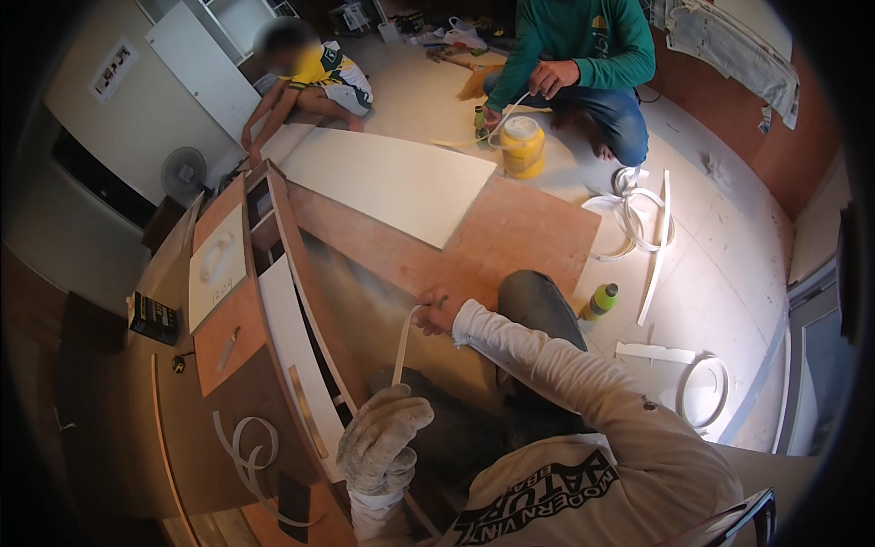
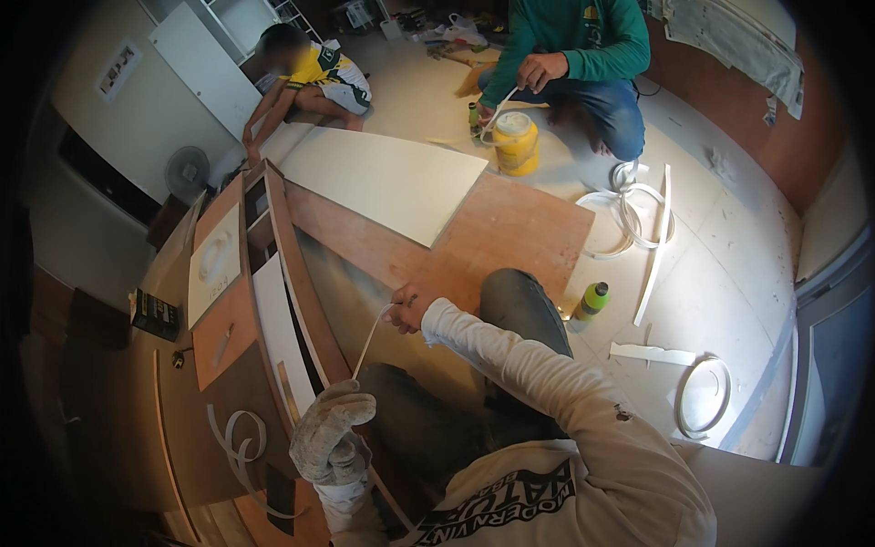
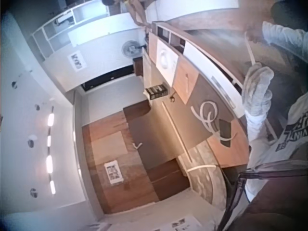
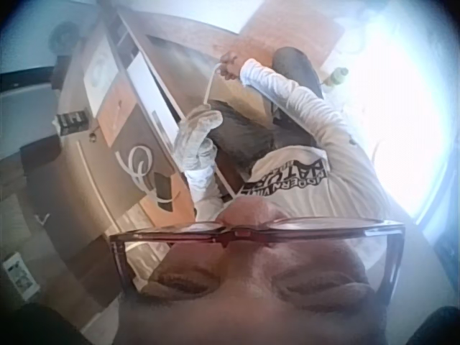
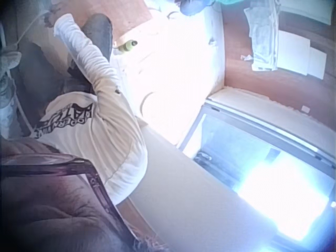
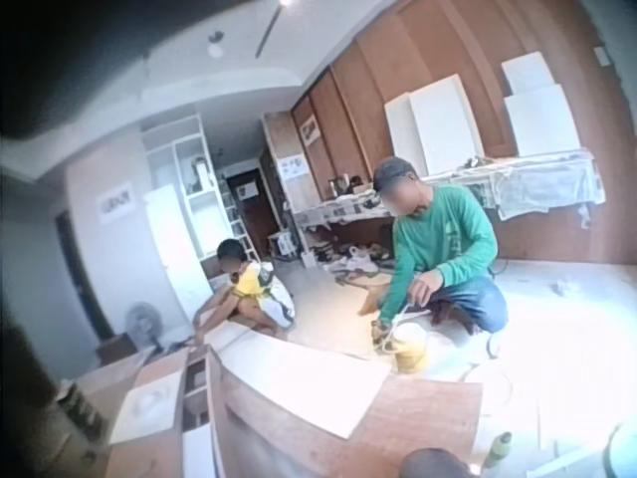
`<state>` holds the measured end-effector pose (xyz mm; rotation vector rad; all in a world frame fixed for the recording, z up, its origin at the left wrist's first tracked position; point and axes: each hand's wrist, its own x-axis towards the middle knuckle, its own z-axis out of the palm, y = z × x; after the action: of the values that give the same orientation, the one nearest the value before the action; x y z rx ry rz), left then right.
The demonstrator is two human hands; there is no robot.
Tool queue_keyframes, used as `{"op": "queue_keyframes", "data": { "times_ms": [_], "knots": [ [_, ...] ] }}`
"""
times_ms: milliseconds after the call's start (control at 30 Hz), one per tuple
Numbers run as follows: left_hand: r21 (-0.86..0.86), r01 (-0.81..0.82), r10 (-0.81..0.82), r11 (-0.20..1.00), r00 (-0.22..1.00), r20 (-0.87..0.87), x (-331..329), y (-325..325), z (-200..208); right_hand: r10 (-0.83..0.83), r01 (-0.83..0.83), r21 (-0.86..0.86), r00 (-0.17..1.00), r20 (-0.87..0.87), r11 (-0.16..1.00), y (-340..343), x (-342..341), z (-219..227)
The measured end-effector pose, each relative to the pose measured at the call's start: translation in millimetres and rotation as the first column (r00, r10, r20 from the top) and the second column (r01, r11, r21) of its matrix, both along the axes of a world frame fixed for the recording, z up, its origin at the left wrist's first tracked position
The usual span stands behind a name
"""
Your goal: The person sits on the floor and applies glue from a green bottle to a long white strip of material. They then press the strip onto a wooden board. Another person is visible in the background working on similar materials.
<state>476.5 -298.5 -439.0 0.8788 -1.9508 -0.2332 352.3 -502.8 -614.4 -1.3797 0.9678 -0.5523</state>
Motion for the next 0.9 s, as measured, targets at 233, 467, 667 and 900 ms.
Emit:
{"op": "queue_keyframes", "data": {
  "times_ms": [233, 467, 667, 900],
  "knots": [
    [-0.099, 0.091, -0.099, 0.991, 0.992, -0.080, -3, 10, 2, -0.129, 0.128, 0.024, 0.992, 0.007, 0.991, -35, -26, -18],
    [-0.170, 0.230, -0.242, 0.958, 0.969, -0.056, 7, 16, 6, -0.182, 0.176, -0.115, 0.982, -0.045, 0.978, -48, -26, -3],
    [-0.206, -0.071, 0.069, 0.976, 0.997, -0.021, -2, 18, 16, -0.172, -0.074, -0.561, 0.912, -0.373, 0.825, -42, -1, 9],
    [-0.436, -0.257, 0.396, 0.863, 0.879, 0.266, 6, -22, 38, -0.424, 0.322, -0.844, 0.897, 0.127, 0.429, -6, 8, 24]
  ]
}}
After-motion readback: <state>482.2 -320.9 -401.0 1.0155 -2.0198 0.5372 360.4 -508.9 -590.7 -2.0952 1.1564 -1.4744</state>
